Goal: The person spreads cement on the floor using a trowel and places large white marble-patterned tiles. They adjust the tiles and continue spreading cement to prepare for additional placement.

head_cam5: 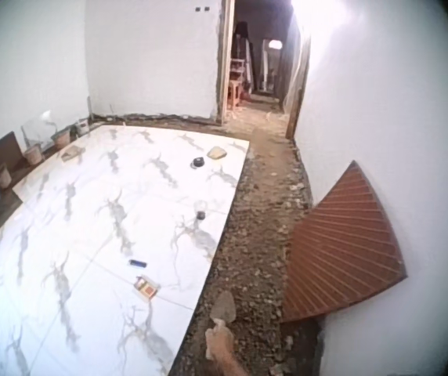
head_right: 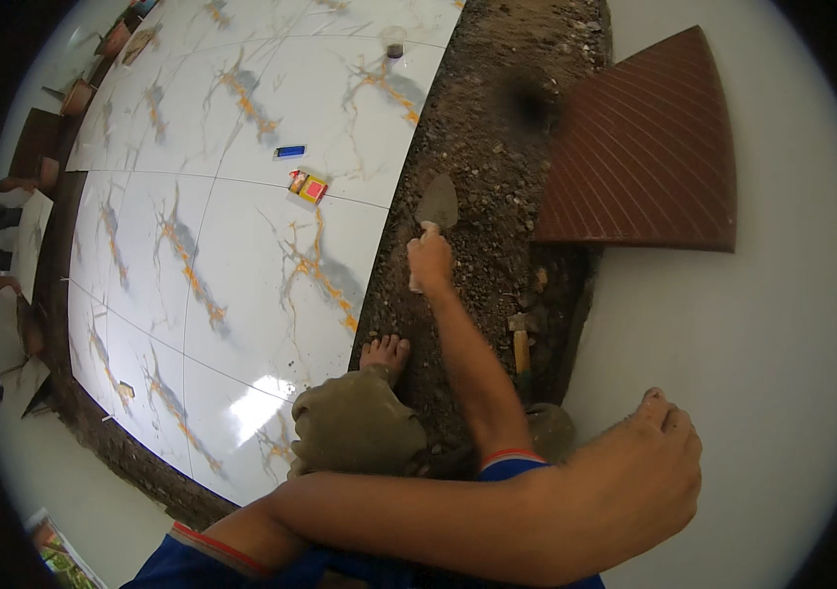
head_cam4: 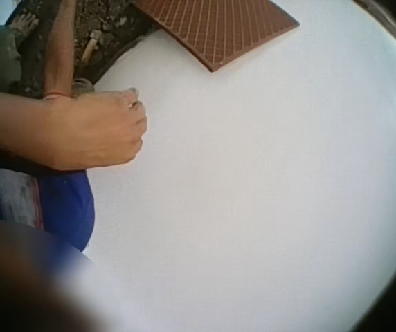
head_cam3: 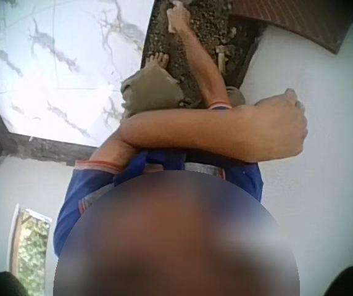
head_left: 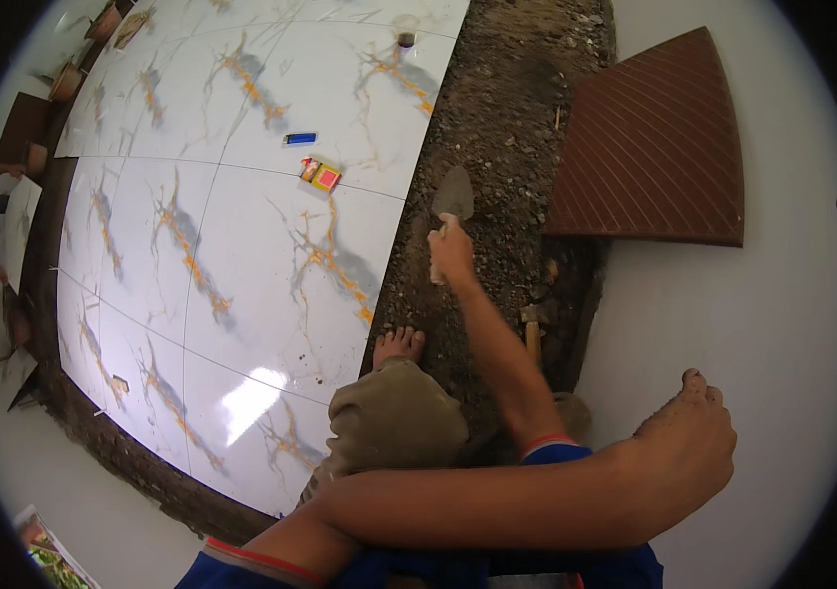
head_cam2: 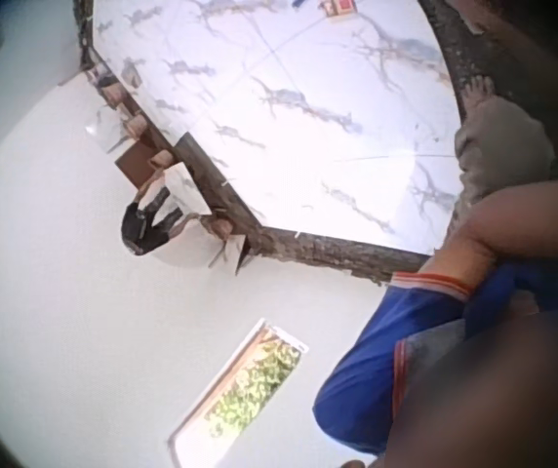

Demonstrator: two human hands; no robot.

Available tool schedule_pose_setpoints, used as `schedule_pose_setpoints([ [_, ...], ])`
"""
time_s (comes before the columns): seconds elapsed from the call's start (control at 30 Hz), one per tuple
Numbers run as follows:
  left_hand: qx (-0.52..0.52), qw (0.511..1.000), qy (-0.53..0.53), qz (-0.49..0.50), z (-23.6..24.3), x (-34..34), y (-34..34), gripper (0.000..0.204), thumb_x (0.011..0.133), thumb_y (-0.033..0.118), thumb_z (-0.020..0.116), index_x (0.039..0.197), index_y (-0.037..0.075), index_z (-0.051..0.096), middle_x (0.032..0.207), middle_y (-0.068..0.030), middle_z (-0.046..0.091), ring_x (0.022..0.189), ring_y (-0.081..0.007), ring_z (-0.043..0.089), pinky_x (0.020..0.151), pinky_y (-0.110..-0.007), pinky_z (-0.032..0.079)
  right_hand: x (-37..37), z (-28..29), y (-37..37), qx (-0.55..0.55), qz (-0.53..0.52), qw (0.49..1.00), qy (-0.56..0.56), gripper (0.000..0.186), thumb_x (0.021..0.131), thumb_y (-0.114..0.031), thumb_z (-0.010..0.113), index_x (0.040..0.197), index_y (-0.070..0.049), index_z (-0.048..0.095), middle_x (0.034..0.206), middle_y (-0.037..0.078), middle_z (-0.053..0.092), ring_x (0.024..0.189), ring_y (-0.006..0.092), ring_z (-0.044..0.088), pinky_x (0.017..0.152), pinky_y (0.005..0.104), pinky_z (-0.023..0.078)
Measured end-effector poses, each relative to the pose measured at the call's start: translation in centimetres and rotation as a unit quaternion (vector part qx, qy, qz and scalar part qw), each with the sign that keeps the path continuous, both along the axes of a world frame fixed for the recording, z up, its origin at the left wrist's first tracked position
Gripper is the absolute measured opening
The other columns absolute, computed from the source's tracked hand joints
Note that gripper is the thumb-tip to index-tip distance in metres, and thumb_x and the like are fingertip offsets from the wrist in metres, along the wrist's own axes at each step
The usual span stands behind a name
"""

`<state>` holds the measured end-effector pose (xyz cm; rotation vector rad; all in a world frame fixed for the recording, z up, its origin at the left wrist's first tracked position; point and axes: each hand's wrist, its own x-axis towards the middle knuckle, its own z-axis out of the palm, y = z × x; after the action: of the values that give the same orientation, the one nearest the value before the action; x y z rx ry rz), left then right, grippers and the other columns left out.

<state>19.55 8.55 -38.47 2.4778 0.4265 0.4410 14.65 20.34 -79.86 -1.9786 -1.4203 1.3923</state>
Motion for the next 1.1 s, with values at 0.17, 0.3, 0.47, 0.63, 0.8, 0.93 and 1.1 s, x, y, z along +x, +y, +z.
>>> schedule_pose_setpoints([
  [0.17,-0.014,0.999,0.024,-0.028,0.0,0.1,1.3,0.040,0.083,0.032,0.075,0.111,0.002,0.078,0.110,-0.0186,0.070,0.116,-0.0360,0.062,0.111,-0.053,0.040,-4.9,-0.6,0.3,0.023,-0.079,0.996,0.030,0.054,0.101,-0.021,0.057,0.151,-0.006,0.041,0.143,0.026,0.054,0.127,0.0434,0.057,0.103,0.0522,0.049],
  [0.3,-0.014,0.996,0.056,-0.068,1.2,-0.4,1.9,0.042,0.084,0.033,0.074,0.113,0.003,0.077,0.114,-0.0196,0.070,0.119,-0.0375,0.061,0.112,-0.055,0.039,-3.7,-0.3,0.2,-0.039,0.076,0.989,-0.120,0.050,0.102,-0.021,0.053,0.149,-0.009,0.044,0.140,0.025,0.055,0.123,0.0434,0.060,0.102,0.0546,0.050],
  [0.47,0.007,0.995,0.076,-0.058,1.5,-1.7,1.4,0.043,0.086,0.033,0.072,0.115,0.001,0.076,0.117,-0.0213,0.069,0.121,-0.0382,0.061,0.113,-0.055,0.039,5.9,-0.4,2.2,-0.041,0.026,0.984,-0.170,0.049,0.100,-0.021,0.049,0.148,-0.013,0.045,0.122,0.025,0.065,0.103,0.0435,0.068,0.091,0.0561,0.053],
  [0.63,-0.001,0.998,0.038,-0.043,1.7,-2.9,-0.3,0.047,0.087,0.034,0.071,0.119,0.000,0.074,0.126,-0.0254,0.067,0.127,-0.0423,0.058,0.115,-0.057,0.038,10.3,-3.2,-0.8,-0.056,-0.166,0.983,-0.053,0.053,0.101,-0.023,0.054,0.152,-0.014,0.040,0.131,0.022,0.062,0.107,0.0396,0.067,0.091,0.0518,0.052],
  [0.8,0.004,0.995,0.089,-0.048,2.0,-3.7,-0.8,0.052,0.086,0.035,0.071,0.123,-0.002,0.072,0.134,-0.0291,0.063,0.134,-0.0458,0.054,0.116,-0.059,0.037,5.0,-2.8,-15.4,-0.064,-0.341,0.938,-0.020,0.052,0.104,-0.024,0.052,0.153,-0.014,0.039,0.132,0.022,0.060,0.106,0.0369,0.066,0.089,0.0476,0.054],
  [0.93,0.016,0.998,0.057,-0.004,2.1,-4.0,-1.8,0.055,0.086,0.036,0.070,0.125,-0.003,0.071,0.135,-0.0300,0.062,0.135,-0.0462,0.053,0.116,-0.059,0.036,-0.9,-0.9,-16.1,0.020,-0.240,0.971,0.005,0.049,0.103,-0.024,0.054,0.149,-0.013,0.043,0.120,0.020,0.064,0.094,0.0330,0.067,0.077,0.0452,0.054],
  [1.1,0.017,0.998,0.052,-0.023,2.0,-2.6,-3.4,0.057,0.087,0.036,0.070,0.128,-0.004,0.069,0.139,-0.0307,0.059,0.138,-0.0454,0.051,0.117,-0.059,0.035,-5.8,-2.9,-16.2,0.022,-0.048,0.995,0.080,0.050,0.099,-0.025,0.056,0.145,-0.007,0.047,0.122,0.025,0.067,0.111,0.0389,0.066,0.097,0.0460,0.050],
])
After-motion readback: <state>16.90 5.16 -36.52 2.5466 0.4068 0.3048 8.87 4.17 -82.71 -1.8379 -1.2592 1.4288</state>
